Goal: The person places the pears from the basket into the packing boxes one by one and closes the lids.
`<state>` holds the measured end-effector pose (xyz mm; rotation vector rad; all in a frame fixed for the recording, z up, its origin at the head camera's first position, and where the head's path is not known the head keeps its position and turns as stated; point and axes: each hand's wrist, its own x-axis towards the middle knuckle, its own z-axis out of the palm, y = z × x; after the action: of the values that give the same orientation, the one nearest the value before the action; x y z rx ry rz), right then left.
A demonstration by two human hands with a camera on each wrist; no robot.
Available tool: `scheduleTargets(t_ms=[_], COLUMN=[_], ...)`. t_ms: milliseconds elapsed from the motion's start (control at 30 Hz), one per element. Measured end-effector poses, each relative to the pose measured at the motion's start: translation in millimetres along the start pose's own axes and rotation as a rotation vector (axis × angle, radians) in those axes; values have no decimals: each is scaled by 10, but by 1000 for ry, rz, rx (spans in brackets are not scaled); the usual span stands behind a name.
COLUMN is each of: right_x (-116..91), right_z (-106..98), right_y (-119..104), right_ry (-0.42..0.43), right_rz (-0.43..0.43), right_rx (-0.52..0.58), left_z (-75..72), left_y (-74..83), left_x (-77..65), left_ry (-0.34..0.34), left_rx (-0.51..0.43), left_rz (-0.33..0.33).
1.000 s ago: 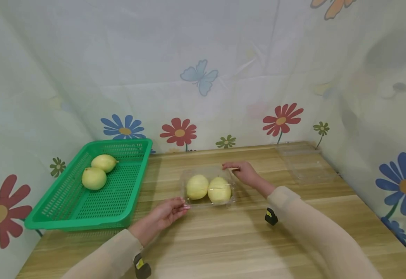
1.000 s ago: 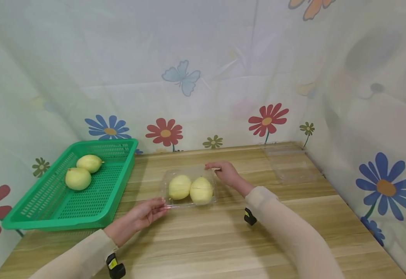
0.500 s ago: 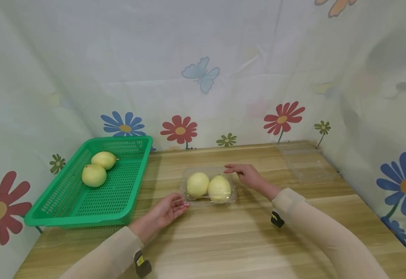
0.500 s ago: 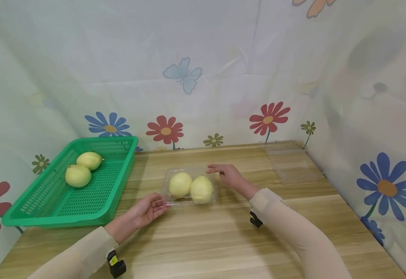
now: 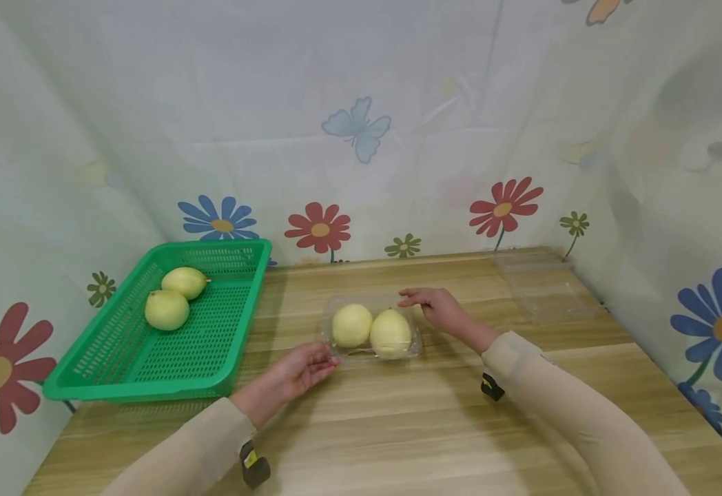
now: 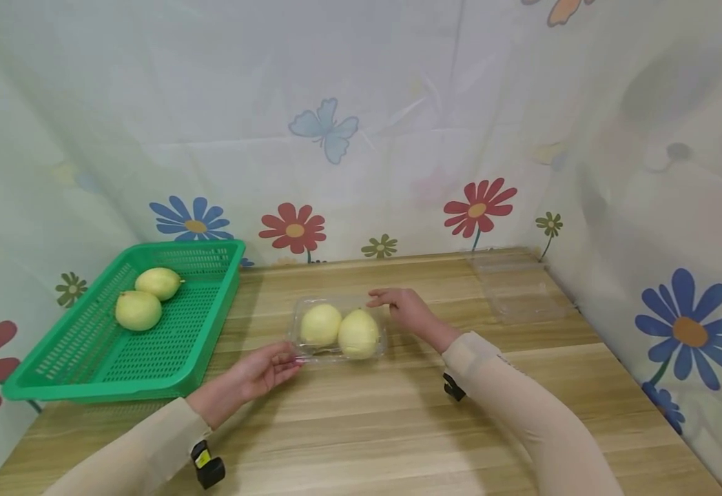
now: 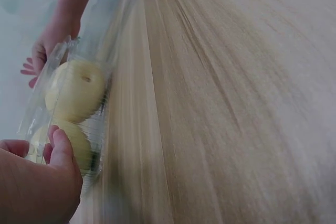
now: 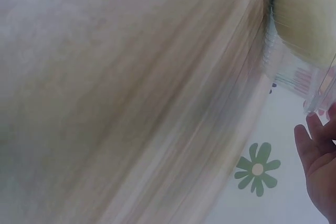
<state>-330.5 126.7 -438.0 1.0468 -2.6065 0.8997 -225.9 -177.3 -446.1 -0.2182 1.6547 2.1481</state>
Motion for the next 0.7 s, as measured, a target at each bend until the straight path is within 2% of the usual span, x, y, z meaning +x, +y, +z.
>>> scheduleTargets(t_ms=[367, 700], right_x=[35, -22], right_z=[33, 28], right_y=[44, 24], right_ry=[-1, -14], right_rz=[-17, 49], right_rx=[-16, 22], left_z=[-14, -12], left_y=[27, 25], left_x=[10, 7], left_ry=[19, 1], left_rx=[44, 28], left_rz=[9, -1])
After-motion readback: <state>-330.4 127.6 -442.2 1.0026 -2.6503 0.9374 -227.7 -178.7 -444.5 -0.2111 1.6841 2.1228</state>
